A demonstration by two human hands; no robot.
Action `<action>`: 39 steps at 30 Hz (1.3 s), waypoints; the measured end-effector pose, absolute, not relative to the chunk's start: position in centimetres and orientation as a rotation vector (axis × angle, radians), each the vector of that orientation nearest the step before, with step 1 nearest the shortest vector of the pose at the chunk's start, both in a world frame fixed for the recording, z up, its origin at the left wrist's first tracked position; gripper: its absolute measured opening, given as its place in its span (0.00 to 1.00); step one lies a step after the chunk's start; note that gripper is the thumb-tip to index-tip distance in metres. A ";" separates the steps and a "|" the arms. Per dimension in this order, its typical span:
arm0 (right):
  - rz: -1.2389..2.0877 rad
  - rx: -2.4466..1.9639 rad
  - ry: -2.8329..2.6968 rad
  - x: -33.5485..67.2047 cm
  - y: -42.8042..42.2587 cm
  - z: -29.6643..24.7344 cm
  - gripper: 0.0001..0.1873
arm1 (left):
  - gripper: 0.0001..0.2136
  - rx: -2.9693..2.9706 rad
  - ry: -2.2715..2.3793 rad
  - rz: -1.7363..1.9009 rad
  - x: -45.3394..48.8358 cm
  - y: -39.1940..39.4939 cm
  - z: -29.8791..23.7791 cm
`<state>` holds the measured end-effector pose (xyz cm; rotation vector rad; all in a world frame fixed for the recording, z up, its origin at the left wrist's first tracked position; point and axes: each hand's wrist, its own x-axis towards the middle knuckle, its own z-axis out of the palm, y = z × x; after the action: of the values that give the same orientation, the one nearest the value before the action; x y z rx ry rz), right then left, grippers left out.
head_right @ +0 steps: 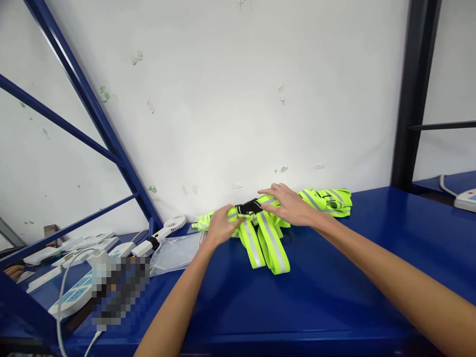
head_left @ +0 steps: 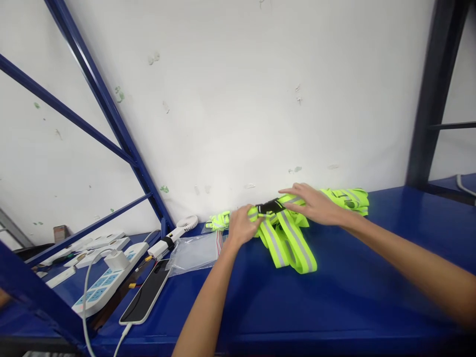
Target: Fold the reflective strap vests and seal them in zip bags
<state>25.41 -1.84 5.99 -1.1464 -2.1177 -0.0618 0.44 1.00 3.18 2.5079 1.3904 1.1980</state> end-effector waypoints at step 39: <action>0.501 -0.954 -1.567 19.7 4.4 -4.7 0.15 | 0.33 2.016 1.217 1.635 -0.6 3.3 -2.9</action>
<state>19.67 4.40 -4.67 -0.9537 -1.5666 0.5007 -0.58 3.26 -2.87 2.0159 1.2172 1.6346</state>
